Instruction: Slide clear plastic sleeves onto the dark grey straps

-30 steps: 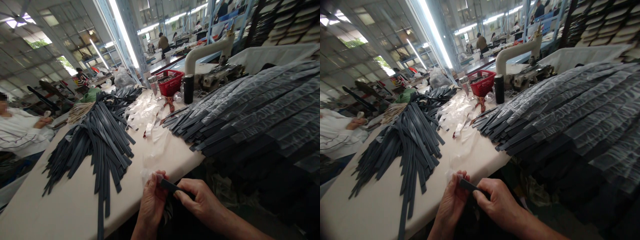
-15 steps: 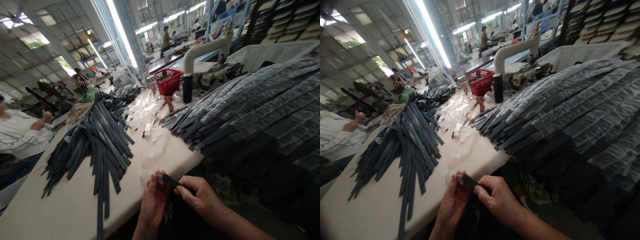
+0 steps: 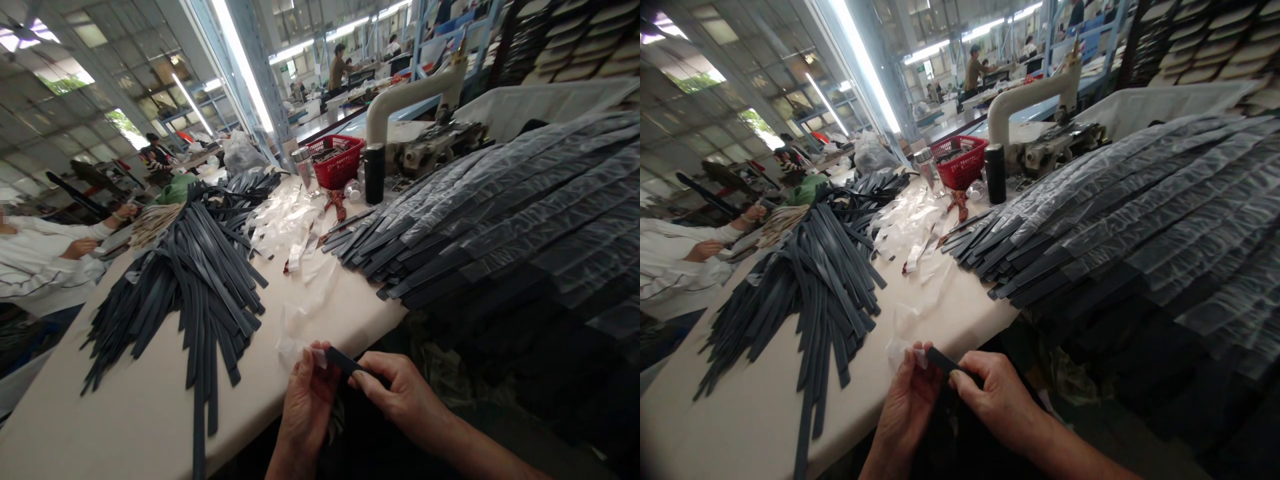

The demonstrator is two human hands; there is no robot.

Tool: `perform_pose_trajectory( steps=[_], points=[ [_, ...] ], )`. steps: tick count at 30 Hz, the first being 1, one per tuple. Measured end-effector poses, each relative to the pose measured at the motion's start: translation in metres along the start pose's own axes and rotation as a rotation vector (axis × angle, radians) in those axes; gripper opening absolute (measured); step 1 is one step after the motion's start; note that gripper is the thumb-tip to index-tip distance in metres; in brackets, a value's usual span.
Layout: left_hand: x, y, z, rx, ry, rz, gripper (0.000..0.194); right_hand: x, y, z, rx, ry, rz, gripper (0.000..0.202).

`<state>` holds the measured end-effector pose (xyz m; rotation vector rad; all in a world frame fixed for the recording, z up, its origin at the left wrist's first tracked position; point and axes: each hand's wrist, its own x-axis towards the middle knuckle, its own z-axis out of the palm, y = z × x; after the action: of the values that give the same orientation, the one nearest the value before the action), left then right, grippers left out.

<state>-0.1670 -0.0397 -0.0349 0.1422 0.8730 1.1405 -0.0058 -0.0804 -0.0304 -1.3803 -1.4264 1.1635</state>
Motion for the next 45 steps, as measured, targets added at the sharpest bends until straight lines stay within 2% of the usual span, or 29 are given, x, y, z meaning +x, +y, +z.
perform_pose_trajectory(
  steps=[5,10,19,23,26,28,30,32,34,37,40,42,45],
  points=[
    [-0.001,-0.001,0.004,0.034,-0.008,0.002,0.016,-0.002,0.001,0.003,-0.01,-0.045,0.016,0.029],
    [-0.004,-0.004,0.001,0.092,-0.02,0.016,0.027,0.0,0.003,0.005,-0.074,-0.065,0.02,0.029],
    [-0.012,0.001,-0.008,0.187,0.013,0.042,0.029,-0.005,-0.002,0.006,-0.198,-0.125,-0.053,0.029],
    [-0.017,-0.006,-0.011,0.192,0.015,0.077,0.028,-0.001,0.0,0.013,-0.156,-0.114,-0.044,0.031],
    [-0.024,-0.008,-0.01,0.248,-0.024,0.104,0.03,0.003,-0.006,0.017,-0.122,-0.137,-0.081,0.035],
    [-0.029,-0.001,-0.009,0.274,-0.029,0.127,0.032,0.003,-0.014,0.015,-0.093,-0.199,-0.126,0.034],
    [-0.035,0.012,-0.011,0.264,0.016,0.165,0.033,0.001,-0.019,0.011,-0.061,-0.315,-0.149,0.024],
    [-0.042,0.028,-0.018,0.23,0.082,0.238,0.034,-0.002,-0.021,0.008,-0.067,-0.458,-0.127,0.016],
    [-0.052,0.038,-0.029,0.213,0.129,0.328,0.033,-0.002,-0.02,0.01,-0.116,-0.569,-0.088,0.019],
    [-0.069,0.038,-0.05,0.229,0.161,0.404,0.033,0.009,-0.025,0.031,-0.166,-0.668,-0.107,0.028],
    [-0.091,0.037,-0.069,0.242,0.182,0.462,0.037,0.024,-0.052,0.066,-0.161,-0.748,-0.206,0.033],
    [-0.111,0.05,-0.082,0.229,0.289,0.638,0.035,0.031,-0.079,0.089,-0.145,-0.838,-0.283,0.031],
    [-0.15,0.086,-0.107,0.164,0.58,1.009,0.035,0.034,-0.114,0.117,-0.119,-1.016,-0.382,0.015]
  ],
)
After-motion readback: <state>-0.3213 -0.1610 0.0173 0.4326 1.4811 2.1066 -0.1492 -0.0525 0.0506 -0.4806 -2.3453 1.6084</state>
